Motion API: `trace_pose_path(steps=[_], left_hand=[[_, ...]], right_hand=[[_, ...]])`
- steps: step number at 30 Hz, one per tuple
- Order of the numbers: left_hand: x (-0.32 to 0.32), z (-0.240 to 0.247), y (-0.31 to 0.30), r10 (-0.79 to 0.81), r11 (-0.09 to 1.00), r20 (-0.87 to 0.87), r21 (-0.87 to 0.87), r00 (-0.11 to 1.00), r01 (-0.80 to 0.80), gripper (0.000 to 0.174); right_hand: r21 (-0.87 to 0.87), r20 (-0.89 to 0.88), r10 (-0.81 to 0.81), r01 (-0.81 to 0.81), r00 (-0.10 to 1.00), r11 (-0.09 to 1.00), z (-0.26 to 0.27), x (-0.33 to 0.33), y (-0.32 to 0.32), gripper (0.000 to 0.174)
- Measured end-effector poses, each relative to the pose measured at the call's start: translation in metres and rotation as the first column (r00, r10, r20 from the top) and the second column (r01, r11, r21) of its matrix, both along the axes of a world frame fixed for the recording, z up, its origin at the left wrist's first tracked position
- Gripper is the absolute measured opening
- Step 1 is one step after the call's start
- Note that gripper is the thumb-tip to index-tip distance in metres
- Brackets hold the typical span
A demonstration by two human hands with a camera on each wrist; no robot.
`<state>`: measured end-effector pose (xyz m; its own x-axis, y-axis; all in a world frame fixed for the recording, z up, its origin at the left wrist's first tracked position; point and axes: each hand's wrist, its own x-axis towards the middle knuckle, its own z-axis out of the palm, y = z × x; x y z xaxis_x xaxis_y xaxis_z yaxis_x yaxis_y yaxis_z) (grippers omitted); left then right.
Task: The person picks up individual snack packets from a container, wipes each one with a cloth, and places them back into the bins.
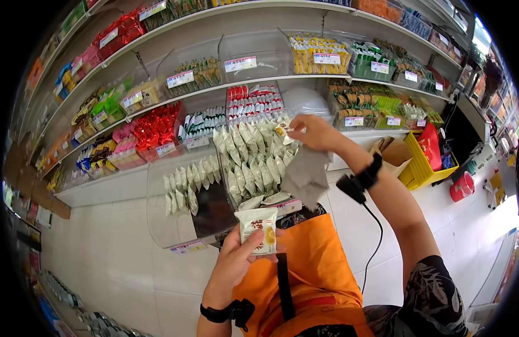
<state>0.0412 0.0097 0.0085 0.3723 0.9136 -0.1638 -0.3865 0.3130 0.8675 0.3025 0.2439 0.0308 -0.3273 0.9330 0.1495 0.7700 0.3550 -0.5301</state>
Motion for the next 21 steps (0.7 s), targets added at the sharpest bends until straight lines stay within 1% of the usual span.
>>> trace_pose_path(steps=[1,2,4,7,10,13,16,19,20,21], left_hand=[[0.0,-0.003,-0.003,0.037,0.999,0.014,0.0,0.999,-0.037,0.038],[0.0,-0.005,-0.005,0.075,0.997,0.029,0.001,0.997,-0.075,0.038],[-0.002,-0.007,-0.01,0.087,0.996,0.025,-0.005,0.996,-0.087,0.038],[-0.005,-0.013,-0.014,0.106,0.994,0.025,-0.009,0.994,-0.106,0.039],[-0.008,-0.016,-0.014,0.124,0.992,0.031,-0.014,0.992,-0.124,0.04],[-0.009,-0.017,-0.014,0.139,0.99,0.022,-0.019,0.99,-0.138,0.04],[-0.006,-0.017,-0.011,0.137,0.99,0.02,-0.023,0.99,-0.137,0.04],[-0.004,-0.019,-0.01,0.144,0.989,0.029,-0.04,0.989,-0.143,0.041],[-0.005,-0.02,-0.01,0.15,0.988,0.024,-0.044,0.988,-0.149,0.041],[-0.005,-0.021,-0.009,0.158,0.986,0.02,-0.048,0.987,-0.157,0.042]], right_hand=[[-0.069,0.001,-0.114,0.114,0.993,0.991,-0.005,0.002,0.012,0.052],[-0.078,0.025,-0.145,0.147,0.989,0.986,-0.014,0.002,0.024,0.056],[-0.098,0.077,-0.203,0.21,0.976,0.973,-0.025,-0.006,0.037,0.064],[-0.12,0.283,-0.274,0.317,0.919,0.941,-0.028,-0.024,0.038,0.069],[-0.152,0.352,-0.254,0.323,0.901,0.934,-0.019,-0.036,0.028,0.069],[-0.231,0.363,-0.224,0.32,0.905,0.919,-0.01,-0.034,0.026,0.069],[-0.152,0.305,-0.247,0.303,0.92,0.941,-0.018,-0.022,0.031,0.072],[-0.048,0.083,-0.24,0.245,0.967,0.968,-0.013,-0.002,0.028,0.067],[-0.052,0.038,-0.184,0.185,0.982,0.981,-0.006,0.006,0.023,0.061],[-0.053,-0.007,-0.125,0.125,0.992,0.991,0.017,0.011,0.008,0.056]])
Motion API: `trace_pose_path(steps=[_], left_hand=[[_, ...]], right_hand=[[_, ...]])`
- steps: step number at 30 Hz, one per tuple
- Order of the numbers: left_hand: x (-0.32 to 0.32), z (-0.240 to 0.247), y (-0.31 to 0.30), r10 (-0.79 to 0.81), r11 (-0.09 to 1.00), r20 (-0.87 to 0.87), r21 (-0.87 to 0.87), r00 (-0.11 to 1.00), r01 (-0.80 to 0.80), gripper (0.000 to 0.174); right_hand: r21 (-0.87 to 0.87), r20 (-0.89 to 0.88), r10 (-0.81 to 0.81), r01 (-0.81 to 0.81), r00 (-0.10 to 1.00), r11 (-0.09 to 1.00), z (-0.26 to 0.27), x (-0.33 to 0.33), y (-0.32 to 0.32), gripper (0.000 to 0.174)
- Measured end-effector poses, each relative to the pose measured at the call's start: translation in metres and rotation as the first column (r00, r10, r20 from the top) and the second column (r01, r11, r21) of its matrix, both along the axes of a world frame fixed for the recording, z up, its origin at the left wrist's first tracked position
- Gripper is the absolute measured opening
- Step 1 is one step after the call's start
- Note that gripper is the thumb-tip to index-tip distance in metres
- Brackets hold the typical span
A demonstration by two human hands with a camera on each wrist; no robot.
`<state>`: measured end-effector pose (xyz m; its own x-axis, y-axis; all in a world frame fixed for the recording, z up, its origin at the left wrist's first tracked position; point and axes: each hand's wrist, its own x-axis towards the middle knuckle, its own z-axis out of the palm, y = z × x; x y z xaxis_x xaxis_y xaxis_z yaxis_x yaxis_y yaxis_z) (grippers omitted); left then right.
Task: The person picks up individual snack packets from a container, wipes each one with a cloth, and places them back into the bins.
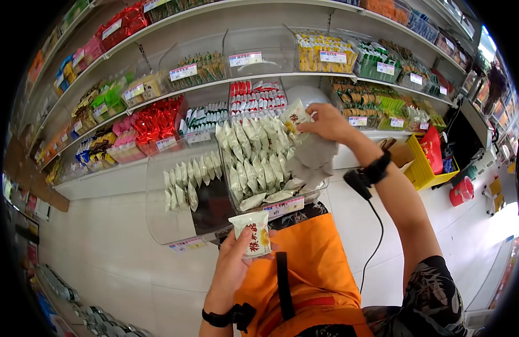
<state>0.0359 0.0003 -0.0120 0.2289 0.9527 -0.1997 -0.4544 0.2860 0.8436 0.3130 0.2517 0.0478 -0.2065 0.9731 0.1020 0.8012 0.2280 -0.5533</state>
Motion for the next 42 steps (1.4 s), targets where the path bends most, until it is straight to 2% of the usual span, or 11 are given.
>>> trace_pose_path(steps=[4,7,10,14,17,23,25,28,32,35,42], left_hand=[[-0.003,-0.006,0.005,-0.051,0.999,0.026,-0.002,0.998,0.051,0.053],[0.008,-0.005,0.012,-0.16,0.986,0.123,-0.03,0.979,0.165,0.059],[0.018,-0.002,0.02,-0.369,0.926,0.228,0.008,0.901,0.378,0.062],[0.021,0.009,0.019,-0.495,0.865,0.07,-0.052,0.866,0.499,0.058],[0.019,0.004,0.019,-0.511,0.859,-0.012,-0.024,0.859,0.511,0.061],[0.016,-0.001,0.01,-0.263,0.963,0.134,-0.032,0.956,0.269,0.067],[0.012,0.001,0.01,-0.235,0.969,0.197,-0.026,0.952,0.245,0.062],[0.01,-0.005,0.011,-0.198,0.977,0.295,-0.018,0.935,0.213,0.056],[0.013,-0.001,0.008,-0.095,0.994,0.281,-0.019,0.955,0.104,0.055],[0.009,-0.013,0.007,-0.017,0.999,0.188,-0.031,0.982,0.023,0.052],[0.009,-0.014,0.003,-0.034,0.999,0.172,0.009,0.985,0.033,0.053]], right_hand=[[-0.019,-0.164,0.476,-0.486,0.864,0.874,0.075,0.001,-0.079,0.035],[-0.258,-0.186,0.757,-0.775,0.626,0.577,0.085,-0.015,-0.122,0.038],[-0.429,0.051,0.867,-0.773,0.496,0.468,0.08,-0.044,-0.144,0.039],[-0.598,0.128,0.883,-0.676,0.451,0.432,0.077,-0.071,-0.147,0.04],[-0.347,0.087,0.886,-0.82,0.456,0.456,0.043,-0.073,-0.141,0.04],[-0.191,-0.134,0.695,-0.706,0.707,0.682,0.039,-0.073,-0.118,0.038],[0.016,0.019,0.501,-0.502,0.865,0.865,0.025,-0.068,-0.085,0.034],[0.176,0.275,0.277,-0.331,0.921,0.927,-0.002,-0.059,-0.035,0.031],[0.208,0.231,0.284,-0.332,0.931,0.92,-0.038,-0.064,-0.002,0.033],[0.048,0.284,0.183,-0.205,0.941,0.978,-0.014,-0.075,-0.018,0.03],[0.036,0.152,0.05,-0.056,0.987,0.998,-0.033,-0.052,-0.01,0.033]])
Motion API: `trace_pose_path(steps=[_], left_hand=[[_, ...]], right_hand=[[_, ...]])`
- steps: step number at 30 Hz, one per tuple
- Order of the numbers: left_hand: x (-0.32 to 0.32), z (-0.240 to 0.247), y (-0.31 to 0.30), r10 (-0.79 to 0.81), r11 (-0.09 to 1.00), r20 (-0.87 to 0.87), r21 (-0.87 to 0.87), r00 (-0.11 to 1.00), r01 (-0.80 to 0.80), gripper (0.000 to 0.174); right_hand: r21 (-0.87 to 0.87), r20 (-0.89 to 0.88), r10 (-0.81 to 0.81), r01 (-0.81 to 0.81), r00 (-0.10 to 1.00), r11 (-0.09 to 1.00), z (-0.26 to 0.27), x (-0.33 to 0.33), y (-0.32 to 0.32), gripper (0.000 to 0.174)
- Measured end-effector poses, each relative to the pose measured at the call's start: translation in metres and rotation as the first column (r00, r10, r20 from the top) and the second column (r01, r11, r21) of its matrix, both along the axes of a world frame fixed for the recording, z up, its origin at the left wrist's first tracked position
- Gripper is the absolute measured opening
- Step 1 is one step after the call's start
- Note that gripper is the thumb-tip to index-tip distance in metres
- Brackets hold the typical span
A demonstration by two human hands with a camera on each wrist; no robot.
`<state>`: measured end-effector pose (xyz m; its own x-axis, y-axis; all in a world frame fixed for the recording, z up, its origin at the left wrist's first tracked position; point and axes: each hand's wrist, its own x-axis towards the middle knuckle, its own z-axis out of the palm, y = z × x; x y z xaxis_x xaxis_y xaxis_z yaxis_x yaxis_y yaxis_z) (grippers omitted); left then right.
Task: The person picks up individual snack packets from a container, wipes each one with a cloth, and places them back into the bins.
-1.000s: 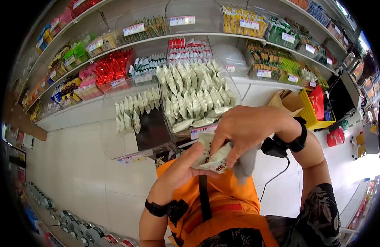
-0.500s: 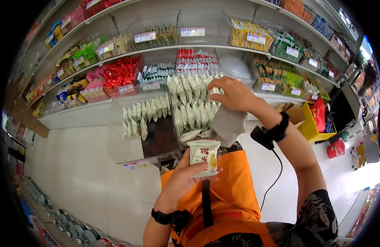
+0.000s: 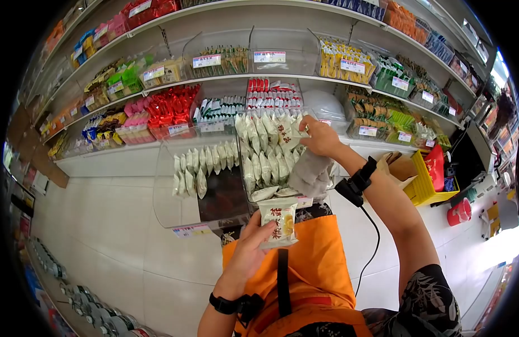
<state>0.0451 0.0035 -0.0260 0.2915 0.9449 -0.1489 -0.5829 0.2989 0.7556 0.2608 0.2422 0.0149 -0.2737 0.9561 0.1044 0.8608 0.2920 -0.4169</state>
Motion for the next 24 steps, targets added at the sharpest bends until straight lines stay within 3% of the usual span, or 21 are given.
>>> trace_pose_path(steps=[2,5,8,12,16,20,24], left_hand=[[0.004,0.005,-0.001,0.019,1.0,-0.004,0.019,1.0,-0.019,0.054],[0.002,0.008,-0.002,0.01,0.998,-0.002,0.065,1.0,-0.01,0.056],[-0.003,0.001,0.0,0.015,0.998,0.003,0.056,1.0,-0.015,0.057],[-0.003,0.005,0.005,0.052,0.999,-0.082,0.02,0.995,-0.05,0.06],[0.003,0.007,0.012,0.024,0.999,-0.139,0.048,0.99,-0.018,0.065],[0.013,0.016,0.011,-0.023,0.997,-0.269,0.062,0.963,0.041,0.067],[0.016,0.018,0.012,-0.101,0.995,-0.193,-0.011,0.976,0.101,0.075]], right_hand=[[-0.05,-0.081,-0.062,0.058,0.995,0.997,0.007,0.002,-0.005,0.036],[0.132,-0.214,0.073,-0.045,0.974,0.99,0.012,0.018,-0.013,0.035],[0.183,-0.33,0.257,-0.206,0.908,0.961,0.032,0.036,-0.024,0.025],[-0.157,-0.47,0.245,-0.354,0.848,0.922,0.087,0.034,-0.069,0.015],[-0.215,-0.434,0.462,-0.587,0.774,0.781,0.102,0.023,-0.098,0.014],[-0.348,-0.427,0.503,-0.649,0.752,0.676,0.095,0.002,-0.116,0.017],[-0.263,-0.245,0.565,-0.615,0.788,0.744,0.083,-0.017,-0.127,0.014]])
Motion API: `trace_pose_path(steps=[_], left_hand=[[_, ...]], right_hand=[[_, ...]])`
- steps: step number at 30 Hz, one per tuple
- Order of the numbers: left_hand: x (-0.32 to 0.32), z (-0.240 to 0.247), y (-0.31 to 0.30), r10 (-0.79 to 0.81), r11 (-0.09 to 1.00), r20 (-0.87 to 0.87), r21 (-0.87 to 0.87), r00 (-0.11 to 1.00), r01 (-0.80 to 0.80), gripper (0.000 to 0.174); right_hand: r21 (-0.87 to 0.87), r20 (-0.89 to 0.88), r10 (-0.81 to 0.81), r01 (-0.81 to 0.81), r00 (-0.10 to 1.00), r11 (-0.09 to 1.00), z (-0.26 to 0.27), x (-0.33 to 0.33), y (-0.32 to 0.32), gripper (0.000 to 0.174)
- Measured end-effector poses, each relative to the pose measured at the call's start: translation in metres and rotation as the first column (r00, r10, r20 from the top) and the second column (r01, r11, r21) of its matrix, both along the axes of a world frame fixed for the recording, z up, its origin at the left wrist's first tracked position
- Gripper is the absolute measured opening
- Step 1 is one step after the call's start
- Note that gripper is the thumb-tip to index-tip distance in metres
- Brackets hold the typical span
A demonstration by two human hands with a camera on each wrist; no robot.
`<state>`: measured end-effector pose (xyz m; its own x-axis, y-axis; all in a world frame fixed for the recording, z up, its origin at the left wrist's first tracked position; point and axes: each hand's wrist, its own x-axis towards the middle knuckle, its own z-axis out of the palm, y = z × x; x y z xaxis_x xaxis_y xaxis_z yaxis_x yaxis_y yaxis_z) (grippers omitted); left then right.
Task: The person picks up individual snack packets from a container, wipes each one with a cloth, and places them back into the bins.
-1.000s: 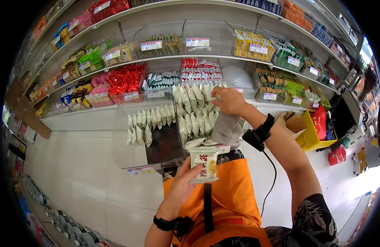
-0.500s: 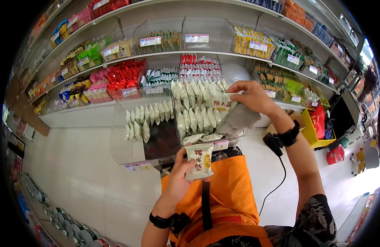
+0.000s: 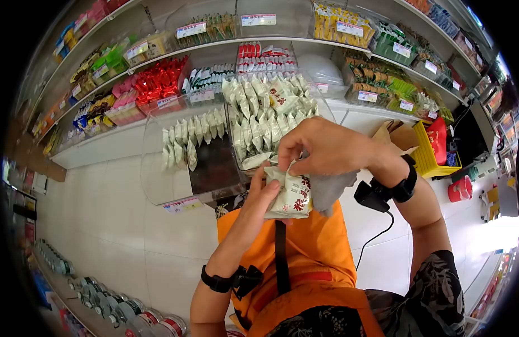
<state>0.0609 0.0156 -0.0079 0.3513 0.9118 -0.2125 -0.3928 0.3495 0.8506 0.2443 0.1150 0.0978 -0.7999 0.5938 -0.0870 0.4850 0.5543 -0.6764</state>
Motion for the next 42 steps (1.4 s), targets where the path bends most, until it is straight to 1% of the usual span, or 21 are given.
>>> trace_pose_path(steps=[3,6,7,8,9,11,13,14,15,17,18,21,23,24,27,28,32,35,38,41,42], left_hand=[[0.001,0.005,-0.004,-0.046,0.997,-0.159,0.057,0.986,0.055,0.078],[-0.001,-0.017,0.001,0.128,0.933,-0.312,0.361,0.941,-0.007,0.079],[-0.004,-0.01,0.0,0.133,0.943,-0.278,0.332,0.951,-0.035,0.077],[-0.008,0.001,-0.003,0.141,0.95,-0.243,0.305,0.96,-0.062,0.076],[-0.014,0.009,-0.004,0.147,0.956,-0.208,0.28,0.967,-0.085,0.075],[-0.04,0.011,0.001,0.259,0.943,-0.178,0.26,0.949,-0.208,0.076],[-0.076,0.013,0.017,0.402,0.903,-0.176,0.24,0.899,-0.357,0.081],[-0.092,0.023,0.025,0.461,0.884,-0.266,0.219,0.847,-0.412,0.085],[-0.105,0.036,0.036,0.507,0.862,-0.356,0.203,0.785,-0.464,0.089],[-0.13,0.038,0.067,0.463,0.884,-0.456,0.183,0.76,-0.429,0.098],[-0.133,0.038,0.08,0.445,0.893,-0.496,0.186,0.746,-0.41,0.094],[-0.145,0.007,0.125,0.227,0.967,-0.732,0.089,0.643,-0.24,0.084],[-0.144,-0.001,0.139,0.051,0.996,-0.772,-0.007,0.634,-0.089,0.085],[-0.145,-0.017,0.148,0.046,0.996,-0.86,0.001,0.508,-0.089,0.088],[-0.138,-0.041,0.156,0.113,0.989,-0.964,0.087,0.24,-0.117,0.089],[-0.136,-0.047,0.159,0.124,0.99,-0.976,0.11,0.177,-0.087,0.095],[-0.125,-0.047,0.15,0.128,0.991,-0.978,0.121,-0.162,0.052,0.086],[-0.119,-0.048,0.148,0.155,0.987,-0.964,0.141,-0.215,0.082,0.079],[-0.126,-0.073,0.158,0.25,0.958,-0.865,0.155,-0.435,0.241,0.077],[-0.131,-0.063,0.163,0.223,0.967,-0.852,0.133,-0.474,0.217,0.084],[-0.133,-0.058,0.163,0.192,0.975,-0.861,0.115,-0.472,0.188,0.092]], right_hand=[[0.061,0.029,-0.039,0.038,0.999,0.997,-0.011,-0.014,-0.008,0.012],[0.109,-0.028,-0.063,0.066,0.998,0.992,-0.014,-0.025,-0.015,0.011],[0.126,-0.056,-0.066,0.072,0.996,0.989,-0.014,-0.028,-0.017,0.011],[0.124,-0.104,-0.097,0.11,0.99,0.986,-0.013,-0.029,-0.019,0.017],[0.202,-0.209,-0.132,0.174,0.969,0.964,-0.009,-0.031,-0.025,0.019],[0.31,-0.423,-0.189,0.338,0.886,0.889,-0.004,-0.031,-0.04,0.023],[0.165,-0.367,-0.231,0.307,0.901,0.937,-0.011,-0.025,-0.05,0.027],[0.086,-0.333,-0.257,0.3,0.907,0.95,-0.014,-0.022,-0.056,0.029],[0.204,-0.351,-0.182,0.265,0.918,0.942,-0.029,-0.027,-0.06,0.031],[0.431,-0.362,-0.036,0.201,0.931,0.88,-0.079,-0.051,-0.061,0.035],[0.457,-0.306,-0.057,0.199,0.951,0.867,-0.092,-0.063,-0.064,0.038],[0.51,-0.147,-0.127,0.185,0.981,0.84,-0.127,-0.086,-0.066,0.043],[0.511,-0.071,-0.179,0.19,0.981,0.838,-0.15,-0.094,-0.061,0.045],[0.489,-0.063,-0.154,0.165,0.986,0.856,-0.157,-0.094,-0.059,0.048],[0.455,-0.001,-0.15,0.134,0.989,0.881,-0.148,-0.096,-0.061,0.046],[0.456,-0.007,-0.154,0.14,0.988,0.879,-0.15,-0.097,-0.06,0.045],[0.468,-0.078,-0.173,0.189,0.982,0.863,-0.159,-0.101,-0.059,0.042],[0.481,-0.104,-0.186,0.213,0.977,0.85,-0.161,-0.1,-0.061,0.041],[0.504,-0.169,-0.175,0.237,0.97,0.831,-0.163,-0.098,-0.061,0.035],[0.503,-0.21,-0.18,0.264,0.961,0.823,-0.167,-0.099,-0.06,0.037],[0.498,-0.214,-0.189,0.273,0.958,0.823,-0.168,-0.099,-0.06,0.039]])
